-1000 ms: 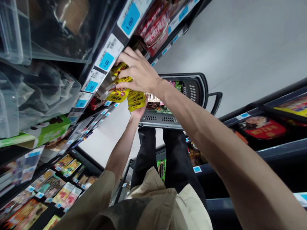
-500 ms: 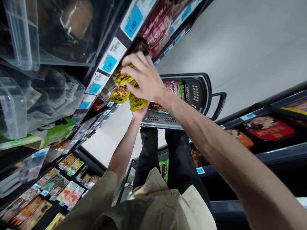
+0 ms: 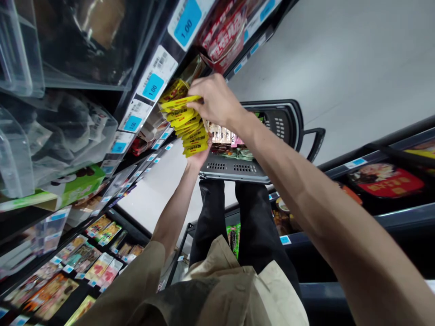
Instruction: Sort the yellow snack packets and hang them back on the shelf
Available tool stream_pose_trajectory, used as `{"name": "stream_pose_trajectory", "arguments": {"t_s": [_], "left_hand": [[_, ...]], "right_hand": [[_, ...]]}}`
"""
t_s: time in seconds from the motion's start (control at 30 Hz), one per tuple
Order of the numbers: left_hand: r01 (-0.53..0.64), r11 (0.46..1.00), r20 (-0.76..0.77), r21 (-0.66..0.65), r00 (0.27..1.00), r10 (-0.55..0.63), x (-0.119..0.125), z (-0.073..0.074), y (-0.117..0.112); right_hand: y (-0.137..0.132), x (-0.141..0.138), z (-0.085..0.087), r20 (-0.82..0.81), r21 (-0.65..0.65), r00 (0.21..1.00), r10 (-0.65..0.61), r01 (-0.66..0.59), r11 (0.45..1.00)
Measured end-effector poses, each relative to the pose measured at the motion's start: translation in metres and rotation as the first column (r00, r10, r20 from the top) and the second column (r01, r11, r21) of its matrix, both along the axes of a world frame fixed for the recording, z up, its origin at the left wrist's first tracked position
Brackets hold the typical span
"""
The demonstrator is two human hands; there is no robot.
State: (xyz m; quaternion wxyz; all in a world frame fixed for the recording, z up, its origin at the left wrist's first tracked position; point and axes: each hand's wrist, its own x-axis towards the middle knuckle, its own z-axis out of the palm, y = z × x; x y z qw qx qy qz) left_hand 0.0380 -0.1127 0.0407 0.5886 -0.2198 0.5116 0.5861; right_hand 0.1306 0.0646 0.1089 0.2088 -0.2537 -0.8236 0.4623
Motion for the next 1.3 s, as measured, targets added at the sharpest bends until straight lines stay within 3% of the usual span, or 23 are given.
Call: {"name": "stream_pose_trajectory", "arguments": {"t_s": [0.1,0.23,0.43,0.63,0.8,0.93,1.07,1.17,1.3], "left_hand": [[-0.024,0.999,0.044,0.034,0.999,0.022,0.001,0.001,0.001],[-0.023,1.000,-0.014,0.019,1.000,0.023,0.002,-0.001,0.004],[0.019,1.000,-0.092,0.007,0.996,-0.018,0.004,0.002,0.008],[0.033,0.999,-0.106,-0.032,0.994,-0.036,0.007,0.004,0.014],[0.021,1.000,-0.106,0.002,0.994,-0.021,0.005,0.006,0.013],[0.023,0.999,-0.096,0.048,0.995,-0.018,0.003,0.004,0.010],[0.036,0.997,-0.104,0.068,0.994,-0.029,0.003,0.004,0.012],[0.019,0.997,-0.099,0.080,0.995,-0.011,0.002,0.009,0.021],[0.007,0.999,-0.104,0.054,0.995,-0.001,-0.003,0.018,0.031]], "right_hand": [[0.002,0.005,0.004,0.131,0.064,0.986,0.106,-0.116,0.991],[-0.010,-0.014,0.016,0.340,0.173,0.929,0.147,-0.216,0.961],[-0.012,-0.050,0.017,0.374,0.245,0.927,0.029,-0.129,0.961],[-0.016,-0.056,0.014,0.436,0.305,0.898,-0.052,-0.093,0.948],[-0.021,-0.052,0.004,0.410,0.270,0.910,-0.059,-0.059,0.961],[-0.021,-0.045,0.019,0.332,0.209,0.940,-0.075,0.004,0.978],[-0.020,-0.041,0.031,0.339,0.180,0.941,-0.003,-0.062,0.982],[-0.020,-0.048,0.028,0.385,0.188,0.922,0.035,-0.115,0.975],[-0.014,-0.056,0.022,0.428,0.151,0.903,-0.022,-0.047,0.987]]}}
